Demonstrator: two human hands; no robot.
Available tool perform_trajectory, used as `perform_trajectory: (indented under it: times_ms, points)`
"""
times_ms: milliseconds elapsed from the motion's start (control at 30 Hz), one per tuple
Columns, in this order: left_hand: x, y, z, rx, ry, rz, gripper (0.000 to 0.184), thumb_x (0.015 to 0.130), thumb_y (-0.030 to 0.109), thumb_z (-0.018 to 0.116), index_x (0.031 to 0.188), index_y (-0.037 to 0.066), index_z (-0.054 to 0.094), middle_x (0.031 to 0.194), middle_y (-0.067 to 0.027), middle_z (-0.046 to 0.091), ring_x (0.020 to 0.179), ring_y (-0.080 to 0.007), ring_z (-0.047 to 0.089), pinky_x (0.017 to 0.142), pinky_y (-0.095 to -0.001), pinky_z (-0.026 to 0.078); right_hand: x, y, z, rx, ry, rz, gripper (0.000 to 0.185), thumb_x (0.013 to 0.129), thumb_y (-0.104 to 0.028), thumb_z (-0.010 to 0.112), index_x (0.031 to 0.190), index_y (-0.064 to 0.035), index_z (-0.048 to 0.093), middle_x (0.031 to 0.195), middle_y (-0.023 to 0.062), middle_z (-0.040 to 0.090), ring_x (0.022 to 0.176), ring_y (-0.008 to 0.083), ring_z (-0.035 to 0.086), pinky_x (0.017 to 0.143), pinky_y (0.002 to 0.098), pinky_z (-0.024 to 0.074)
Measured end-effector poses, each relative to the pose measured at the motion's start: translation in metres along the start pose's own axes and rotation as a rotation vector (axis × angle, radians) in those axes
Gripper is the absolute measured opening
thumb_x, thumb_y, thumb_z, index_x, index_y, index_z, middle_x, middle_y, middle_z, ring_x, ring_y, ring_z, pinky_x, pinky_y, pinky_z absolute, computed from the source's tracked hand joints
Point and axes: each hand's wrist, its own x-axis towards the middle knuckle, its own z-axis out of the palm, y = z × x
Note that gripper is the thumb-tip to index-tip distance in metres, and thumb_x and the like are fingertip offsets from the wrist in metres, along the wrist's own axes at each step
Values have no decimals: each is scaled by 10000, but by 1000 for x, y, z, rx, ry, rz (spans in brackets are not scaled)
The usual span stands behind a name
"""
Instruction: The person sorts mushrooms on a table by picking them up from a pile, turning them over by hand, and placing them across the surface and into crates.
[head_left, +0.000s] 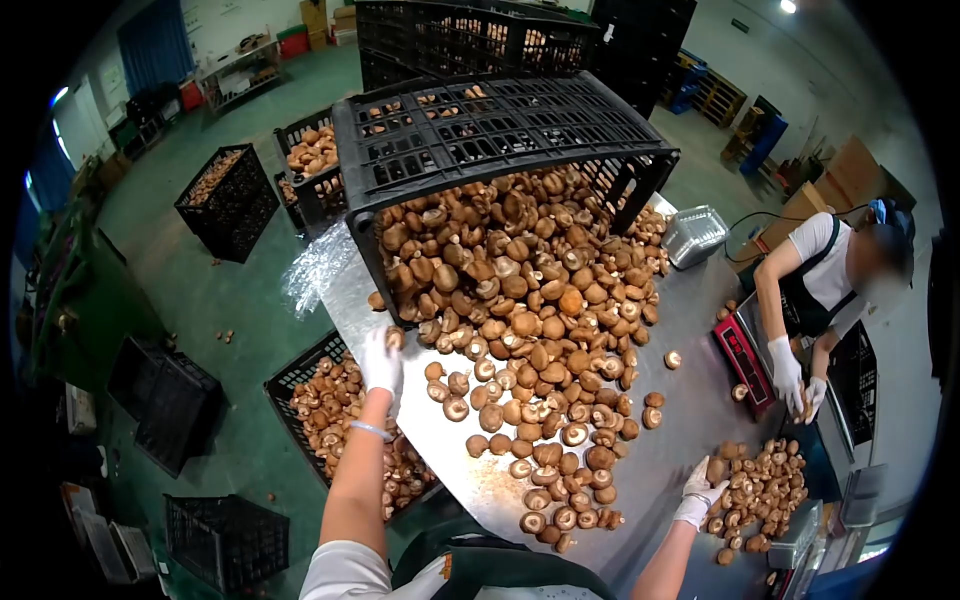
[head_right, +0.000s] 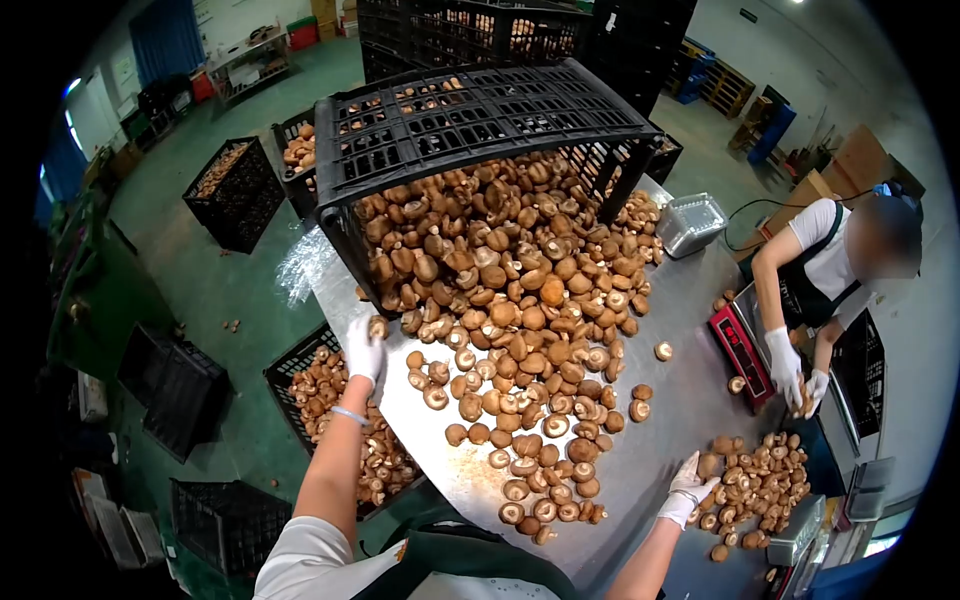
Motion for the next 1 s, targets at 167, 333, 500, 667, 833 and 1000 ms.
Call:
perform_trajectory:
  times_ms: [167,333,500,667,833,1000]
  points:
    - [-20,-86,-45,-75,242,-156,428,809,63,582,1228,4,519,1180,-186,544,1088,-344,516,978,-384,395,-9,-7,-30,-349,-59,18,685,854,-493,591,1325,-25,421,1329,173,477,1106,275,544,918,399,476]
    - [-42,-86,-74,196,265,5,393,839,129,574,1199,-25,551,1293,-214,493,1219,-371,438,1059,-436,303,-117,126,31,-1253,-449,86,461,926,-356,507,1288,-72,491,1158,130,560,893,187,575,768,315,500]
    - [-65,7,-9,50,-28,216,405,858,229,571,1211,29,564,1364,-188,441,1299,-386,335,1091,-464,235,-162,282,62,-1826,-1483,-368,537,852,-274,621,1331,-87,470,1316,154,490,1214,279,465,1001,375,390]
    - [-90,52,26,130,-278,280,454,817,352,626,1195,102,586,1374,-138,430,1297,-412,315,1055,-502,269,-158,383,68,-2355,-1714,-845,862,715,-405,743,1435,-288,284,1465,156,291,1324,404,294,1018,503,360]
    - [-110,51,25,11,-232,331,440,772,252,673,1166,77,584,1228,-131,522,1252,-416,359,1002,-491,327,-167,368,35,-2146,-1897,-937,686,717,-307,733,1335,-249,439,1249,94,474,1169,304,431,902,453,427]
    - [-134,50,21,-54,-172,287,486,751,219,684,1186,45,552,1282,-155,476,1280,-405,324,1037,-489,283,-175,325,23,-1973,-2020,-1103,502,764,-172,652,1247,-209,518,1175,94,505,1150,326,441,920,430,414]
